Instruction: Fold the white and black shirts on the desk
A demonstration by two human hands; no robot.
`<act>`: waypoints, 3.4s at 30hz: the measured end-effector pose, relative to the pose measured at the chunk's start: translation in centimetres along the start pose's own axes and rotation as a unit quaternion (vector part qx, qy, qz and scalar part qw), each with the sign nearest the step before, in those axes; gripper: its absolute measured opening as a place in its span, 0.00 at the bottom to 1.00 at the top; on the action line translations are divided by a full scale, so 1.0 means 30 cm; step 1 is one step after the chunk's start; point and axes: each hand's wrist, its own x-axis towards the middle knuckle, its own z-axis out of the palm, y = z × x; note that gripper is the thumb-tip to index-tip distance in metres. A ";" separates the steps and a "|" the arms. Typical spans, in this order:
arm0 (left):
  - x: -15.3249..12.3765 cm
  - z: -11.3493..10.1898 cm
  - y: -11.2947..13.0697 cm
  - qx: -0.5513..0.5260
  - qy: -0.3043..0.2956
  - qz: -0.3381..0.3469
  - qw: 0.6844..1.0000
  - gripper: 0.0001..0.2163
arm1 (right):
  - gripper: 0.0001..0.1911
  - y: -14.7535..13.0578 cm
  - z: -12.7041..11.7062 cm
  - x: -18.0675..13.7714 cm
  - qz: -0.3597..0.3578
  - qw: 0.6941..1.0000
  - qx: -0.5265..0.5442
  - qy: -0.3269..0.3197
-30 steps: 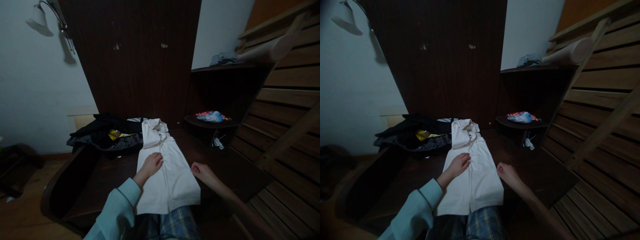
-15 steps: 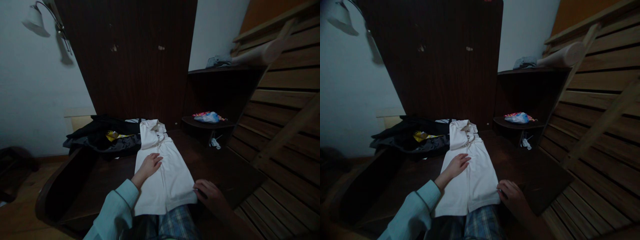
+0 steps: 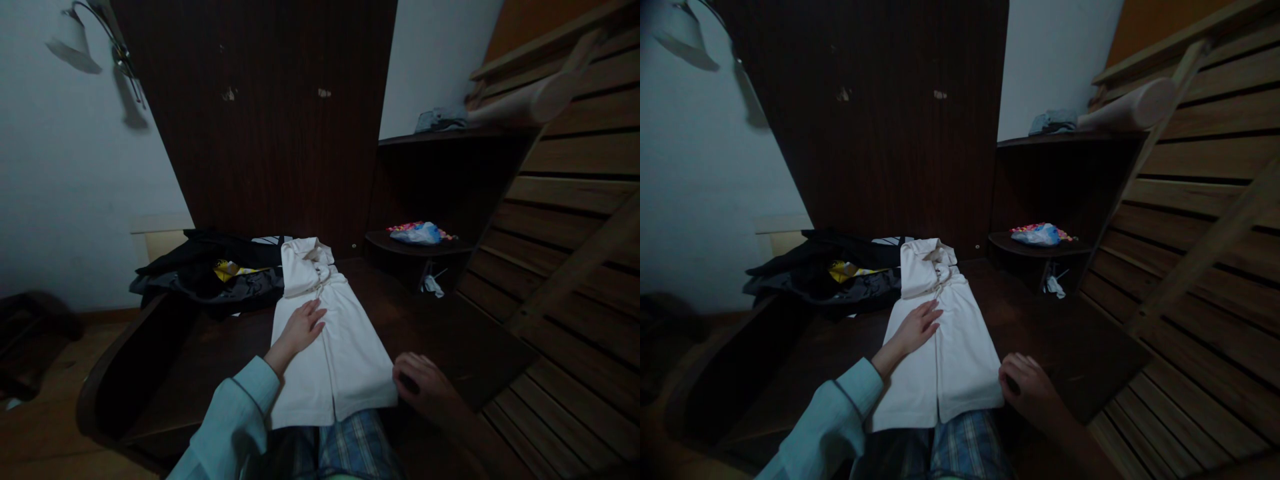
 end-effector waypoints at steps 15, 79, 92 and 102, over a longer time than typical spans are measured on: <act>-0.026 -0.006 0.042 0.030 -0.110 -0.021 0.993 0.25 | 0.24 -0.058 0.106 0.102 -0.063 0.980 0.128 -0.142; -0.195 -0.059 0.197 -0.097 -0.106 0.000 0.990 0.26 | 0.17 0.074 0.242 0.581 0.070 0.984 0.166 -0.008; -0.288 -0.073 0.137 0.035 -0.118 -0.069 0.990 0.29 | 0.26 -0.067 0.134 0.148 0.047 0.991 0.021 -0.127; -0.180 -0.061 0.042 0.057 -0.130 -0.074 0.987 0.27 | 0.32 -0.034 0.146 0.293 0.085 0.975 0.007 -0.207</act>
